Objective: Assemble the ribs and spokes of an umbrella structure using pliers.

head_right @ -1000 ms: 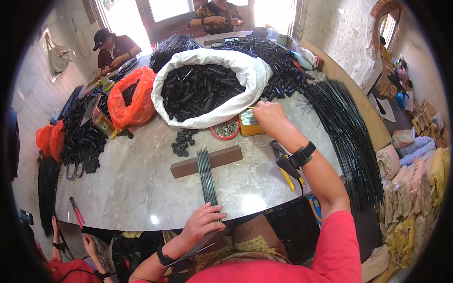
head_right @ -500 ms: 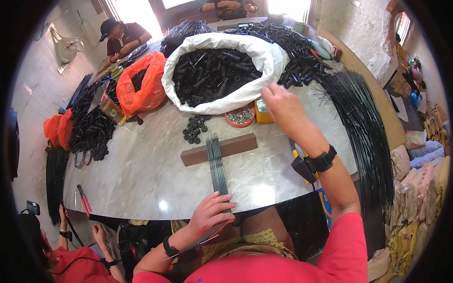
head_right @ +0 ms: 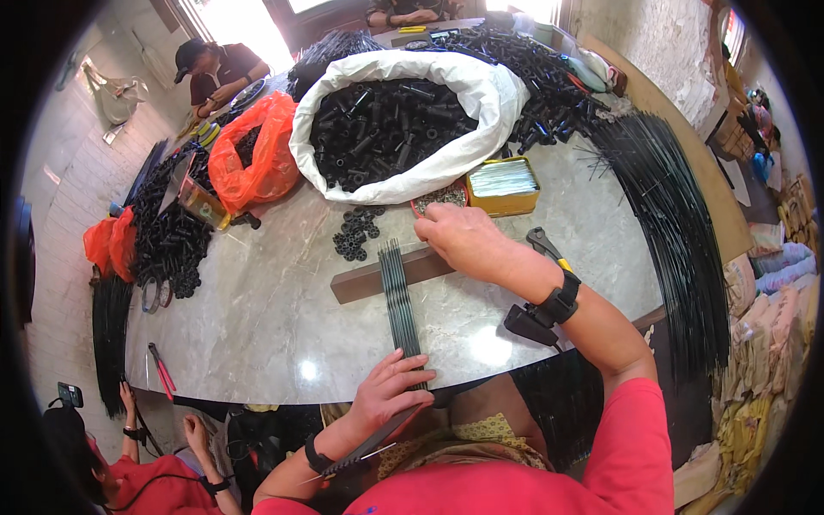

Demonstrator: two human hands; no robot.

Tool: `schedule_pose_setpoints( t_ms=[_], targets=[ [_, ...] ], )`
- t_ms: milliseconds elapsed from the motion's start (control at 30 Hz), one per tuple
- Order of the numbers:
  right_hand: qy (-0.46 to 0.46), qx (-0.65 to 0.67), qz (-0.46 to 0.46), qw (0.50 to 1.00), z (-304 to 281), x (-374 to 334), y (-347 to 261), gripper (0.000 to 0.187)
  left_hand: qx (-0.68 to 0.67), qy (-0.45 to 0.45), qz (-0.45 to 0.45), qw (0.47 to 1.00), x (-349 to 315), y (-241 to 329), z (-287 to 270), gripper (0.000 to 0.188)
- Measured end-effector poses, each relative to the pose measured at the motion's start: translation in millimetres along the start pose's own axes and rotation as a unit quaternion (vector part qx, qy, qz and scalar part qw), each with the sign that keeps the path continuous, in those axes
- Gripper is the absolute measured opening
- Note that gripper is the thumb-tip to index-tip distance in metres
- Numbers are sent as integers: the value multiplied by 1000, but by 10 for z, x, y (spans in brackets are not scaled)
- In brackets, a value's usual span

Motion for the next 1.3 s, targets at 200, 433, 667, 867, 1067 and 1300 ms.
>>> schedule_pose_setpoints(
  t_ms=[200,433,667,867,1067,1300],
  targets=[
    [2,-16,23,1000,46,-16,70,7,-3,-4,-2,1000,-7,-1,2,21],
    [-7,-9,24,1000,50,-16,51,9,2,-7,-3,1000,-9,4,6,22],
    [-15,11,30,999,55,-21,55,9,4,-4,0,1000,2,11,3,21],
    [-21,32,32,999,51,-22,62,8,3,-7,-4,1000,4,17,-8,21],
    [-24,23,43,999,78,-29,87,7,2,-4,-5,1000,11,24,-14,20],
    [-26,14,41,999,101,-25,88,8,4,-6,-6,1000,5,13,-6,20]
  ],
)
Point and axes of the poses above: each hand's wrist, its own x-axis towards the middle knuckle, its own z-axis out of the palm, y = z × x, the point moved 4 cm from there along x, towards the middle knuckle, and after that the axes turned 7 degrees about -x, right-handed, at the moved point
